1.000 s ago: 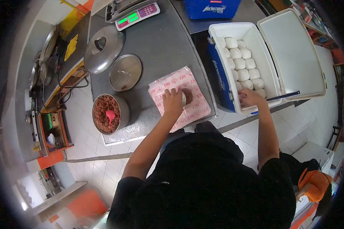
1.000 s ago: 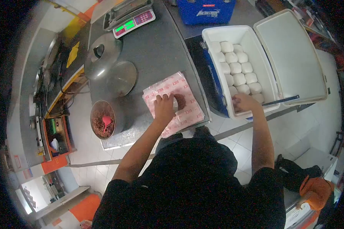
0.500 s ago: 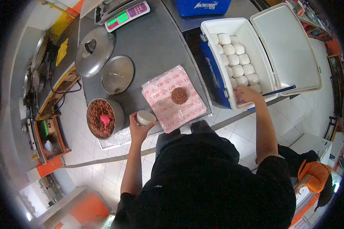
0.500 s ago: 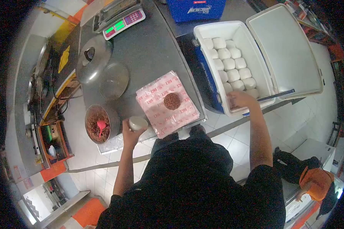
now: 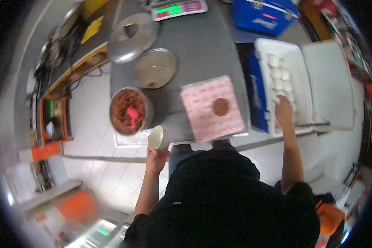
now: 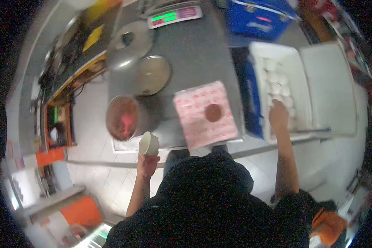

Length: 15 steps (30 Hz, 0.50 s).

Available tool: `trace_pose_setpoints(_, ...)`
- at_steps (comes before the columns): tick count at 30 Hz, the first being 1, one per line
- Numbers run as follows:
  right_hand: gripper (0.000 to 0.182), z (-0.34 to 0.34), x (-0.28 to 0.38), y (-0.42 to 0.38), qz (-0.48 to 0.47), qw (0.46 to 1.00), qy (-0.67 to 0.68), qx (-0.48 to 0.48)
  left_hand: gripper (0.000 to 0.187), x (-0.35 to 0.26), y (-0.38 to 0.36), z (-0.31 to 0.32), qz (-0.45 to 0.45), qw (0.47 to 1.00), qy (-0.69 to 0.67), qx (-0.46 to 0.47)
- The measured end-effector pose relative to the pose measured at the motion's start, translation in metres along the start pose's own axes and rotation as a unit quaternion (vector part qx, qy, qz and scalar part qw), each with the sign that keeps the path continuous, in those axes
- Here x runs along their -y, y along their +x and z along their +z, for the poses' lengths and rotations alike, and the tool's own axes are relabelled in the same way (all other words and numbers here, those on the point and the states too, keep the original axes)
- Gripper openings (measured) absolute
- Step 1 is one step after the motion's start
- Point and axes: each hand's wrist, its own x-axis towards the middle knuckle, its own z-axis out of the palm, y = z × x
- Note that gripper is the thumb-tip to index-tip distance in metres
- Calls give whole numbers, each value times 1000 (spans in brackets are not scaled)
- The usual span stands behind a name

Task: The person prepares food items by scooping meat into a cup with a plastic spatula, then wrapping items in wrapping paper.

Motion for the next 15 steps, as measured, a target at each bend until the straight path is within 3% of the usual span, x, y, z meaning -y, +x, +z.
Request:
trace_pose_setpoints(1,22,-10,52,14,18,997,79,-20,92,-21,-2,-10,-47,990,-99,87)
trace_pose_setpoints(2,20,-30,120,26,41,987,153,-38,92,-42,-5,-11,-35,990,-88,106)
trace_pose_setpoints(4,15,-38,243,30,-48,959,279,11,92,-79,-11,-9,-24,986,-66,151)
trace_pose_setpoints(5,13,-24,298,20,89,832,508,206,91,-89,-12,-27,-14,977,-109,182)
trace_pose_setpoints(6,18,-10,366,14,-126,908,398,30,90,-98,-14,-41,8,974,-153,166)
trace_pose_setpoints(7,24,-23,433,12,-117,861,465,168,89,-109,-14,-55,30,968,-198,150)
trace_pose_setpoints(8,30,-37,490,14,-157,896,356,212,88,-119,-15,-68,51,960,-242,134)
trace_pose_setpoints(10,31,-29,572,16,-220,916,141,304,75,-155,-9,-71,132,958,-255,29)
trace_pose_setpoints(11,29,-2,588,16,-236,910,104,324,68,-173,-3,-76,169,950,-260,-23)
trace_pose_setpoints(13,27,70,607,13,-260,896,28,360,57,-189,13,-109,207,965,-114,-114)
trace_pose_setpoints(15,24,36,617,29,-283,884,-18,371,44,-203,28,-127,232,952,-23,-197)
